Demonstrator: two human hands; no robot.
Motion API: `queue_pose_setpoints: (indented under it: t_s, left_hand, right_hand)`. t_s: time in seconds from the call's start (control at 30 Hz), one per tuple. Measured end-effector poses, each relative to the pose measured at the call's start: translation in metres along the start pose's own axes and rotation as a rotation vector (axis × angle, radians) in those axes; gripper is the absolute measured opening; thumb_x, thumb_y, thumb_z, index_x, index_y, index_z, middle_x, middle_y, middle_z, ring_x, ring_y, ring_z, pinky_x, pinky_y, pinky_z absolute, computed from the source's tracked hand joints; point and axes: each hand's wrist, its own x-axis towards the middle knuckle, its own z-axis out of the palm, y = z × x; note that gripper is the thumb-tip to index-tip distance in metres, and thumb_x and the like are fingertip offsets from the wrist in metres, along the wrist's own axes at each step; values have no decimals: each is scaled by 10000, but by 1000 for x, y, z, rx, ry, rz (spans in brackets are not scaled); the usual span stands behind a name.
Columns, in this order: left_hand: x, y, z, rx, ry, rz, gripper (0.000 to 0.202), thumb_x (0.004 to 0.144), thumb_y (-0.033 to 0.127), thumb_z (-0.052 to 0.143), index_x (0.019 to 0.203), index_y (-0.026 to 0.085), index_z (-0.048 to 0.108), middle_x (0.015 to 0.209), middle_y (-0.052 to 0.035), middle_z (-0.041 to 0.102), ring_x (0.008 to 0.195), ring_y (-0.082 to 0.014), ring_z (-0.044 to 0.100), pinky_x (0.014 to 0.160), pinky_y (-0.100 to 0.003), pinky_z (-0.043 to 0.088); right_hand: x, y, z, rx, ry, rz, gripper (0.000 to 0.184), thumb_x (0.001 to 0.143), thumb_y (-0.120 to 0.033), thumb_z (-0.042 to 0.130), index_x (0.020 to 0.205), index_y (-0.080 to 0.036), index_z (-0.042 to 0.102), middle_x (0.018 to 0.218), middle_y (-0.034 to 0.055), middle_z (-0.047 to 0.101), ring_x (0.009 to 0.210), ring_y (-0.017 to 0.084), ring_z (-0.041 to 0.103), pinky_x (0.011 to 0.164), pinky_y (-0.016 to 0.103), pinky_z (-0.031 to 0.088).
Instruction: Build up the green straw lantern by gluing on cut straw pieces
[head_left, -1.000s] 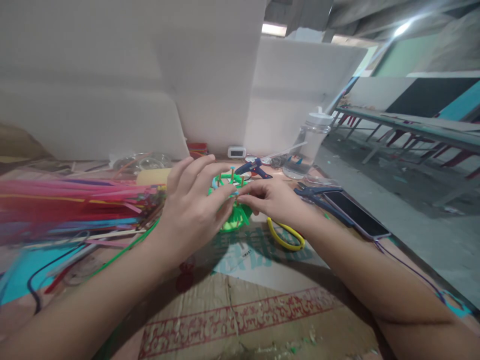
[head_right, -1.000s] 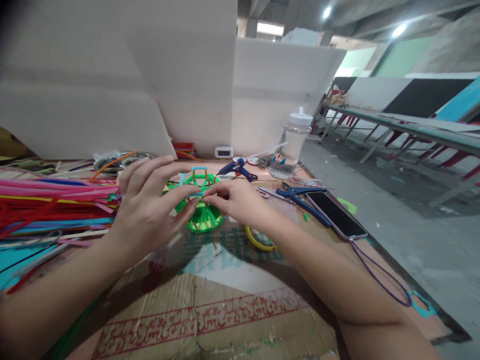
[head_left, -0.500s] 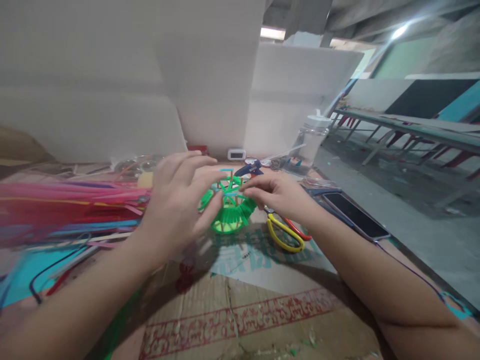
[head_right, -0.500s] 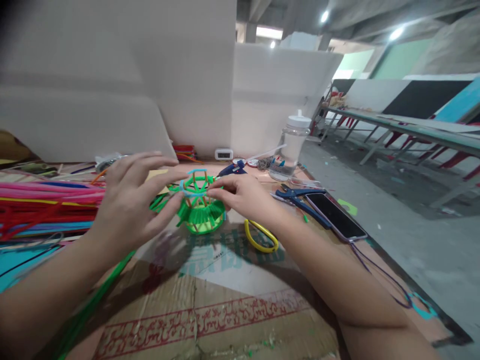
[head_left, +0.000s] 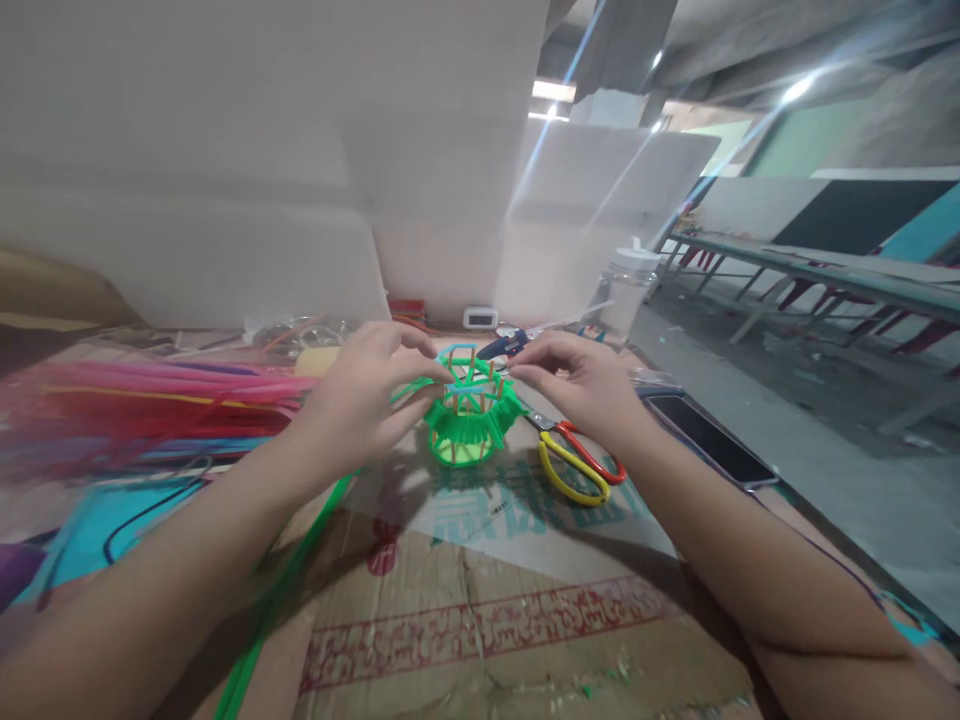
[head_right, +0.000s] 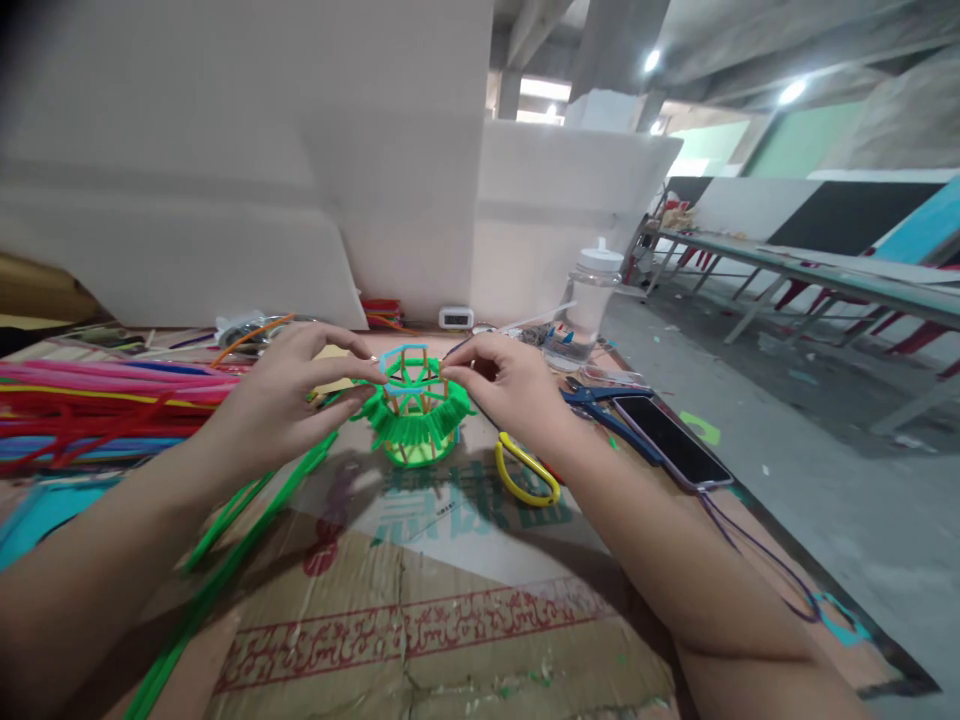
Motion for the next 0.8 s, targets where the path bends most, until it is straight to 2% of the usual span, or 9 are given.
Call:
queue_pose_setpoints:
  t_s: [0.1, 0.17, 0.27, 0.37, 0.43, 0.53, 0.67, 0.8]
  left_hand:
    - [0, 3, 1, 14, 16, 51, 175, 958, 222, 600, 1060, 227, 743, 1136, -102, 634, 1087, -271, 584, 950, -455, 459]
    - [0, 2, 2, 30, 29, 76, 178, 956, 209, 605, 1073, 228, 738, 1133, -102, 642, 1083, -271, 584, 947, -453, 456]
    - [1, 1, 4, 58, 39, 103, 187, 959, 182, 594, 1079, 223, 730, 1133, -100, 649, 1081, -267, 588, 954, -445, 446]
    - [1, -1, 5, 81, 31, 38, 165, 963, 220, 597, 1079, 177, 707, 1128, -115, 642, 1077, -275, 581, 953, -439, 441]
    - [0, -3, 7, 83, -6, -61, 186, 945, 304, 644, 1033, 148, 694, 1060, -113, 637, 1033, -284, 579, 909, -430, 449]
    - [-1, -6, 12, 25, -91, -154, 246, 898, 412, 710, 945, 171, 714, 954, -75, 619, 955, -271, 578, 850, -403, 441]
    - [-2, -4, 20, -39, -138, -171, 251, 919, 442, 687, 904, 207, 771, 899, -59, 628, 900, -244, 581, 800, -367, 412]
    - [-1, 3, 25, -76, -167, -166, 216, 927, 387, 689, 887, 199, 787, 807, -40, 630, 823, -219, 568, 739, -344, 387]
  right_hand:
    - [-3, -2, 7, -48, -20, -135, 166, 926, -247, 657, 783, -178, 707, 761, 21, 708, 692, 138, 610, 650, 287, 468]
    - [-4, 1, 10, -60, -45, -228, 159, 969, -194, 580, 899, -185, 722, 868, 43, 729, 802, 155, 651, 732, 305, 500]
    - [-5, 5, 16, -95, -46, -329, 172, 966, -162, 589, 1081, -187, 715, 1050, 92, 729, 983, 193, 670, 864, 359, 522]
    - [-6, 3, 21, -164, -36, -424, 184, 954, -169, 622, 1120, -196, 696, 1100, 99, 736, 1074, 223, 655, 960, 414, 499]
    - [-6, 0, 26, -198, -51, -463, 172, 959, -156, 606, 1102, -205, 688, 1082, 83, 753, 1066, 228, 651, 971, 425, 490]
    - [-5, -4, 31, -237, -73, -473, 151, 962, -157, 590, 1067, -204, 686, 1055, 74, 762, 1028, 235, 640, 945, 424, 493]
    - [-4, -3, 34, -278, -77, -481, 134, 957, -147, 595, 1022, -193, 704, 1007, 72, 765, 984, 229, 626, 921, 409, 490]
    - [-3, 1, 36, -301, -42, -516, 124, 961, -158, 608, 983, -203, 721, 951, 54, 772, 930, 212, 631, 888, 389, 486]
